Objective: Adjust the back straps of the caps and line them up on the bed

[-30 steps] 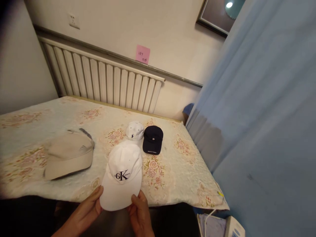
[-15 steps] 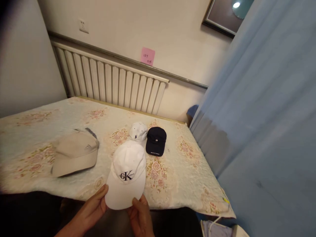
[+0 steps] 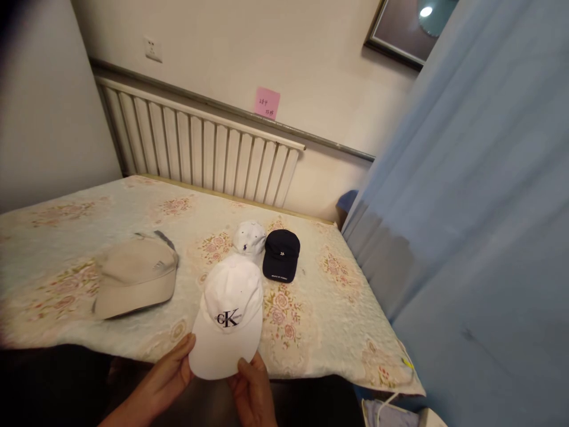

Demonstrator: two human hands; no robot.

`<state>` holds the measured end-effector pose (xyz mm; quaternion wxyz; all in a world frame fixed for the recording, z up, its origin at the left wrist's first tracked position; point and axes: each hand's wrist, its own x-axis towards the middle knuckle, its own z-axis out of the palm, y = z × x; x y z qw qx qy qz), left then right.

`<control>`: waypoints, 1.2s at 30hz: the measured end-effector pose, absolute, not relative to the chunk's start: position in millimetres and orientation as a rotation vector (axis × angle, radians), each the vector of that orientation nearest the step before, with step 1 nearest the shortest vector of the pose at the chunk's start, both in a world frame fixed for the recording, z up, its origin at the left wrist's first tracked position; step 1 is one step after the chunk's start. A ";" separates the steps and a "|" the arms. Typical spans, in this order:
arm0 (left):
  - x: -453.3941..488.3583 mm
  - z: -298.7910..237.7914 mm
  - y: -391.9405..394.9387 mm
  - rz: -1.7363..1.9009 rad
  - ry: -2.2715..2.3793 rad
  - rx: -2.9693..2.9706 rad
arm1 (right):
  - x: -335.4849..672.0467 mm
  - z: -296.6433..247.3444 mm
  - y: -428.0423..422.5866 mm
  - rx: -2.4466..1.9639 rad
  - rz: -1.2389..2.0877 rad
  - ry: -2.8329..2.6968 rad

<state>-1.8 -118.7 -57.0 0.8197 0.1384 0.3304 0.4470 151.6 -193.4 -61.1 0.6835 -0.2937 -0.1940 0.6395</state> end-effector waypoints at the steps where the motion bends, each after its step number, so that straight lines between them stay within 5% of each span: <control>1: -1.9 -57.0 -118.6 0.952 0.704 0.302 | 151.5 -61.7 -193.3 -0.652 1.437 -0.437; 36: 4.8 -70.5 -140.0 0.899 0.658 0.297 | 150.0 -62.0 -187.4 -0.603 1.441 -0.443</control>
